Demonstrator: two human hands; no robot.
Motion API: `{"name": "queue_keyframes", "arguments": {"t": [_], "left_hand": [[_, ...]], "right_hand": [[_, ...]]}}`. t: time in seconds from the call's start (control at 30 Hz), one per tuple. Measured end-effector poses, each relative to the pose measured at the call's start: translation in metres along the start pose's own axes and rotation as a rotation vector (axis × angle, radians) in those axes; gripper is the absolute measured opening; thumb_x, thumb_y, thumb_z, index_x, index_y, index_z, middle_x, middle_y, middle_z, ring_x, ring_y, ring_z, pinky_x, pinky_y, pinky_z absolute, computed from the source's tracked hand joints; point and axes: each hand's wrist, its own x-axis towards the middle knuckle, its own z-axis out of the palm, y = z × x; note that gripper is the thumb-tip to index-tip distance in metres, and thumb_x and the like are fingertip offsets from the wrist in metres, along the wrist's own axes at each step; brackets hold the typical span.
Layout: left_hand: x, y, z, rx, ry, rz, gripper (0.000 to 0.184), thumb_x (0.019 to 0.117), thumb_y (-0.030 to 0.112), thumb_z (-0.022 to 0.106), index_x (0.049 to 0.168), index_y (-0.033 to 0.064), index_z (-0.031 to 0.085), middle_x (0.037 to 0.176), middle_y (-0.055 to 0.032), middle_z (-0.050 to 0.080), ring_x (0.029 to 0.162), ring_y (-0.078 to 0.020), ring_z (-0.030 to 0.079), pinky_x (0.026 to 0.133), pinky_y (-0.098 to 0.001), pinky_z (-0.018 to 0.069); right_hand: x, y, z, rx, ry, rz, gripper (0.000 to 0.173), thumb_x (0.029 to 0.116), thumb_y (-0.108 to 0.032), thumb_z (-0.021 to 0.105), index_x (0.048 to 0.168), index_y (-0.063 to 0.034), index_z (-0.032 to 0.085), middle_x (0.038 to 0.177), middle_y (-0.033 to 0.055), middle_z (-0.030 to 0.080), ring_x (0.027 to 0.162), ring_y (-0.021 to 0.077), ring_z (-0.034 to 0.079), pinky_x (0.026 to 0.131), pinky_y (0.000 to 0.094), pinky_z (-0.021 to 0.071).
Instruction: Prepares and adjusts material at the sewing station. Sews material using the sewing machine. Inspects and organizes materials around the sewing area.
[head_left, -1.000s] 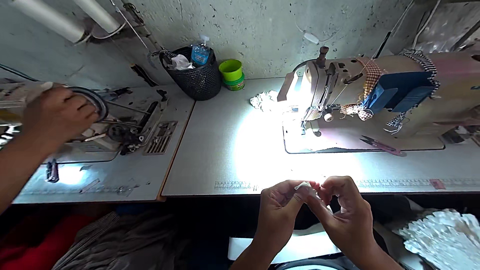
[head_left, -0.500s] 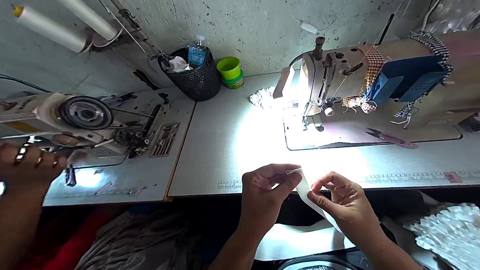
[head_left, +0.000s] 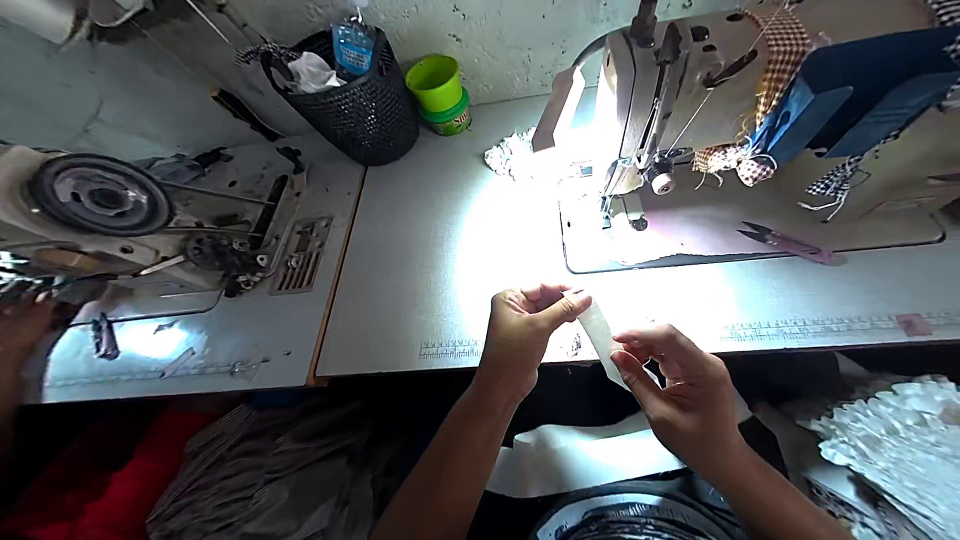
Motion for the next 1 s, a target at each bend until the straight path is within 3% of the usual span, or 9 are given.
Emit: {"name": "queue_keyframes", "arguments": {"t": [0.1, 0.17, 0.33, 0.47, 0.6, 0.7, 0.77, 0.9, 1.0], "left_hand": [[0.034, -0.008, 0.004, 0.073, -0.057, -0.114, 0.005, 0.0904, -0.001, 0.073, 0.086, 0.0022, 0.072, 0.076, -0.0019, 0.07, 0.068, -0.0067, 0.063, 0.068, -0.0219, 0.0543], [0.055, -0.011, 0.006, 0.157, -0.103, -0.16, 0.005, 0.0915, 0.001, 0.073, 0.087, 0.0019, 0.07, 0.076, -0.0016, 0.068, 0.069, -0.0075, 0.063, 0.069, -0.0229, 0.0536], [0.088, -0.01, 0.008, 0.314, -0.16, -0.225, 0.004, 0.0941, 0.003, 0.071, 0.091, 0.0013, 0.069, 0.072, -0.0013, 0.066, 0.06, -0.0044, 0.057, 0.056, -0.0181, 0.0468], [0.104, -0.012, 0.004, 0.394, -0.18, -0.216, 0.004, 0.0927, 0.004, 0.073, 0.092, 0.0025, 0.07, 0.072, -0.0012, 0.067, 0.059, -0.0044, 0.057, 0.055, -0.0183, 0.0457], [0.113, -0.016, 0.002, 0.463, -0.198, -0.126, 0.007, 0.0892, 0.004, 0.077, 0.09, 0.0043, 0.071, 0.07, 0.0011, 0.066, 0.06, -0.0033, 0.058, 0.058, -0.0184, 0.0477], [0.12, -0.021, 0.002, 0.683, -0.236, -0.026, 0.014, 0.0903, 0.019, 0.08, 0.096, 0.0082, 0.071, 0.076, 0.0036, 0.066, 0.065, -0.0023, 0.059, 0.063, -0.021, 0.0498], [0.124, -0.023, 0.006, 0.778, -0.256, 0.071, 0.015, 0.0919, 0.023, 0.078, 0.093, 0.0108, 0.07, 0.074, 0.0049, 0.063, 0.062, -0.0018, 0.057, 0.059, -0.0204, 0.0483], [0.132, -0.027, 0.017, 0.831, -0.283, 0.212, 0.016, 0.0962, 0.021, 0.072, 0.085, 0.0115, 0.066, 0.07, 0.0046, 0.058, 0.063, -0.002, 0.054, 0.059, -0.0201, 0.044], [0.141, -0.047, 0.017, 0.793, -0.293, 0.332, 0.01, 0.0976, 0.02, 0.068, 0.091, 0.0123, 0.068, 0.078, 0.0039, 0.062, 0.071, -0.0025, 0.061, 0.065, -0.021, 0.0526]], "right_hand": [[0.009, 0.018, 0.002, -0.133, 0.004, 0.08, 0.023, 0.0939, -0.01, 0.061, 0.109, -0.0044, 0.077, 0.086, -0.0016, 0.072, 0.075, -0.0031, 0.061, 0.071, 0.0143, 0.0506], [0.017, 0.03, 0.004, -0.174, 0.033, 0.116, 0.023, 0.0908, -0.009, 0.062, 0.107, -0.005, 0.078, 0.086, -0.0002, 0.075, 0.074, -0.0015, 0.065, 0.072, 0.0149, 0.0548], [0.033, 0.047, 0.007, -0.094, 0.105, 0.249, 0.018, 0.0883, -0.008, 0.068, 0.104, 0.0006, 0.072, 0.09, 0.0017, 0.075, 0.078, -0.001, 0.069, 0.073, 0.0143, 0.0583], [0.041, 0.054, 0.009, -0.11, 0.12, 0.284, 0.023, 0.0832, -0.004, 0.069, 0.105, 0.0025, 0.066, 0.09, 0.0011, 0.07, 0.077, -0.0027, 0.066, 0.071, 0.0119, 0.0561], [0.044, 0.059, 0.011, -0.197, 0.095, 0.285, 0.019, 0.0847, -0.006, 0.066, 0.102, 0.001, 0.069, 0.087, 0.0013, 0.071, 0.075, -0.0041, 0.064, 0.069, 0.0103, 0.0544], [0.048, 0.061, 0.01, -0.251, 0.063, 0.298, 0.017, 0.0869, -0.009, 0.065, 0.1, -0.0018, 0.073, 0.087, 0.0013, 0.073, 0.074, -0.0043, 0.065, 0.069, 0.0101, 0.0537], [0.054, 0.062, 0.008, -0.322, 0.03, 0.298, 0.018, 0.0901, -0.013, 0.064, 0.102, -0.0052, 0.075, 0.082, -0.0016, 0.071, 0.07, -0.0044, 0.062, 0.066, 0.01, 0.0515], [0.065, 0.064, 0.007, -0.492, -0.051, 0.321, 0.026, 0.0898, -0.016, 0.058, 0.106, -0.0084, 0.078, 0.072, -0.0031, 0.065, 0.062, 0.0024, 0.055, 0.059, 0.0192, 0.0473], [0.071, 0.066, 0.007, -0.624, -0.066, 0.312, 0.03, 0.0948, -0.021, 0.055, 0.112, -0.0111, 0.077, 0.071, -0.002, 0.064, 0.06, 0.0078, 0.056, 0.057, 0.0259, 0.0487]]}}
